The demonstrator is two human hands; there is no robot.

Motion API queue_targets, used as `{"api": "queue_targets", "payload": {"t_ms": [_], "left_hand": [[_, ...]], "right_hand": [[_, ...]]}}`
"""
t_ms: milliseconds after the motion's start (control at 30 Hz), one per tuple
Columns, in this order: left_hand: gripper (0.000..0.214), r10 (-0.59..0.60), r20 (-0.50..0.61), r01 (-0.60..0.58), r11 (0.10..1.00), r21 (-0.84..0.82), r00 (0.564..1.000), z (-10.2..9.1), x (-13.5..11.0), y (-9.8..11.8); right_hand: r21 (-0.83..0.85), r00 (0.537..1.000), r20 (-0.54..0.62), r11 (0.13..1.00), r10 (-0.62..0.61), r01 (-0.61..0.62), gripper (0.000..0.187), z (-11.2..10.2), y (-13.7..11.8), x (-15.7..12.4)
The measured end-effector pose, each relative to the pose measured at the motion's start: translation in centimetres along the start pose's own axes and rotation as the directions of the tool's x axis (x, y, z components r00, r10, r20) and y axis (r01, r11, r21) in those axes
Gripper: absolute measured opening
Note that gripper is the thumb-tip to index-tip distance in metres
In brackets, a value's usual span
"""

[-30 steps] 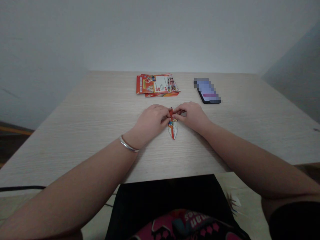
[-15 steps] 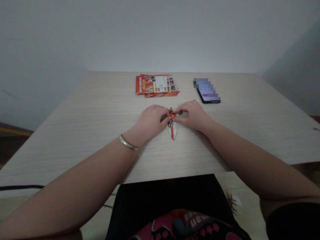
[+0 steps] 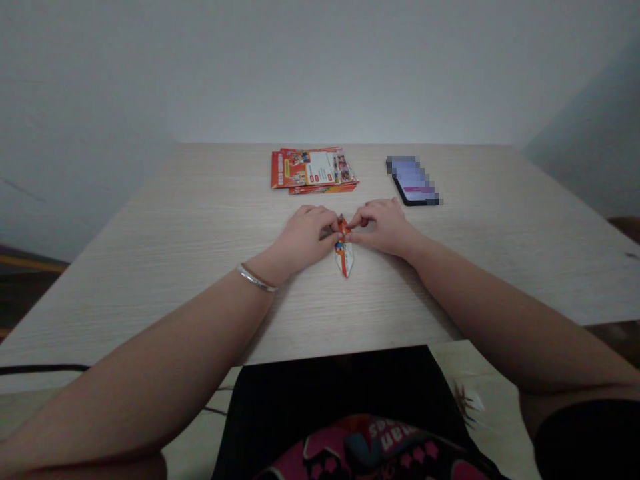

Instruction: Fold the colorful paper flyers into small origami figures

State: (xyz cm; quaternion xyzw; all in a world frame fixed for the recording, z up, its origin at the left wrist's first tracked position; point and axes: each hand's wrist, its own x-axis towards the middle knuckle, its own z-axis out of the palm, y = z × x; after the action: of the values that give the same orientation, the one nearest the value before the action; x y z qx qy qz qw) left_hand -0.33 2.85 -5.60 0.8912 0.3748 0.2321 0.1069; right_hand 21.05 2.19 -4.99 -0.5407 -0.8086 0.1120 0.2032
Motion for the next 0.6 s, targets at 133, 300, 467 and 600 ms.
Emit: {"api": "queue_targets", "payload": {"t_ms": [133, 300, 467, 600], "left_hand": [[0.008, -0.024, 0.016, 0.024, 1.000, 0.012, 1.000, -0.03, 0.04, 0.08], [0.007, -0.057, 0.020, 0.056, 0.998, 0.028, 0.998, -0.02, 0.17, 0.37], [0.007, -0.050, 0.016, 0.050, 0.999, 0.021, 0.999, 0.20, 0.28, 0.37], [0.017, -0.065, 0.013, 0.065, 0.998, 0.010, 0.998, 0.45, 0.14, 0.07]], "right_hand": [[0.007, 1.000, 0.007, 1.000, 0.011, -0.011, 0.024, 0.00, -0.02, 0.04], [-0.025, 1.000, 0.014, 1.000, 0.009, -0.009, 0.022, -0.03, -0.26, 0.00], [-0.027, 1.000, 0.014, 1.000, -0.001, 0.002, 0.023, -0.07, -0.43, -0.09], [-0.031, 1.000, 0.023, 1.000, 0.004, -0.003, 0.020, -0.24, -0.65, -0.15]]}}
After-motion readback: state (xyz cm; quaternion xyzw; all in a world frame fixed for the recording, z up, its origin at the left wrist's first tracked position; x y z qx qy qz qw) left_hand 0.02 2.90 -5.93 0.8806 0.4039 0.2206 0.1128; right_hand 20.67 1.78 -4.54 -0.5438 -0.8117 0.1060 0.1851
